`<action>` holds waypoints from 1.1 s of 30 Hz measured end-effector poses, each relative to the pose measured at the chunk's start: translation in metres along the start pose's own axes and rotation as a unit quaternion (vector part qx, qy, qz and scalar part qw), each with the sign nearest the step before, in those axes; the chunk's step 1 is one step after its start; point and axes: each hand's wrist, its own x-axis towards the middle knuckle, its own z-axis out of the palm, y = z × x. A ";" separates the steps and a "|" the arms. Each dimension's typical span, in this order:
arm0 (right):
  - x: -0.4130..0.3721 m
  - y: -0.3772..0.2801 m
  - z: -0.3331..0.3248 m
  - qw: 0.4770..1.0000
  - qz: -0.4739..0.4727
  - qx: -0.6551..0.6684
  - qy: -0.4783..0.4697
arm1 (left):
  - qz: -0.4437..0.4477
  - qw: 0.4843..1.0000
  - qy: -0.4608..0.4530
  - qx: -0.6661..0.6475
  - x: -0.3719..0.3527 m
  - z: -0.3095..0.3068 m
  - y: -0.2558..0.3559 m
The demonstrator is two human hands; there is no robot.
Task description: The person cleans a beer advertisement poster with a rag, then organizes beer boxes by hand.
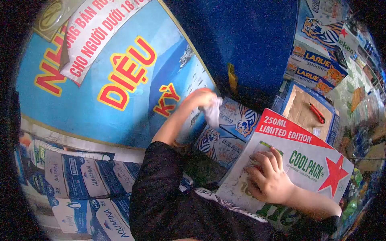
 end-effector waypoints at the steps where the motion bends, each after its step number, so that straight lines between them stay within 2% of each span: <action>1: 0.000 -0.001 0.002 1.000 0.001 0.003 -0.003 | -0.075 0.983 0.114 -0.125 -0.005 0.004 -0.020; 2: 0.001 -0.001 0.002 1.000 0.000 0.002 -0.001 | -0.117 0.940 0.267 -0.178 -0.035 -0.031 -0.006; 3: 0.001 -0.001 0.003 1.000 0.003 0.010 0.001 | -0.151 0.877 0.443 -0.108 -0.065 -0.063 0.010; 4: 0.001 -0.002 0.002 1.000 0.000 0.006 -0.002 | -0.191 0.817 0.543 -0.024 -0.090 -0.079 -0.001; 5: 0.000 -0.001 0.002 1.000 -0.003 -0.001 -0.004 | -0.170 0.771 0.613 -0.003 -0.123 -0.098 -0.001; 6: 0.000 -0.001 0.002 1.000 0.001 0.003 -0.005 | -0.160 0.668 0.726 0.033 -0.149 -0.108 0.011; 9: 0.000 -0.001 0.002 1.000 0.001 0.002 -0.005 | -0.243 0.512 0.790 0.231 -0.224 -0.120 0.017; 11: 0.001 0.000 0.002 1.000 0.003 0.004 -0.005 | -0.350 0.450 0.769 0.290 -0.249 -0.127 0.023; 12: 0.000 0.000 0.002 1.000 0.000 0.005 -0.008 | -0.347 0.453 0.769 0.289 -0.257 -0.133 0.010; 14: 0.001 0.000 0.003 1.000 0.002 0.002 -0.005 | -0.399 0.432 0.693 0.418 -0.262 -0.144 -0.017; 15: 0.001 0.000 0.003 1.000 0.000 0.000 -0.003 | -0.397 0.432 0.694 0.417 -0.255 -0.149 -0.020; 17: 0.001 0.000 0.003 1.000 0.001 0.000 0.001 | -0.506 0.402 0.608 0.461 -0.237 -0.164 -0.026; 24: 0.002 0.001 0.002 1.000 -0.003 0.001 0.002 | -0.417 0.401 0.660 0.479 -0.218 -0.183 -0.046; 27: 0.003 0.001 0.000 1.000 0.001 0.012 -0.005 | -0.381 0.424 0.670 0.476 -0.207 -0.189 -0.054; 30: 0.001 0.002 0.002 1.000 -0.001 0.008 0.002 | -0.409 0.442 0.633 0.487 -0.191 -0.197 -0.053; 33: 0.001 0.002 0.002 1.000 -0.001 0.008 0.005 | -0.391 0.442 0.660 0.465 -0.187 -0.198 -0.056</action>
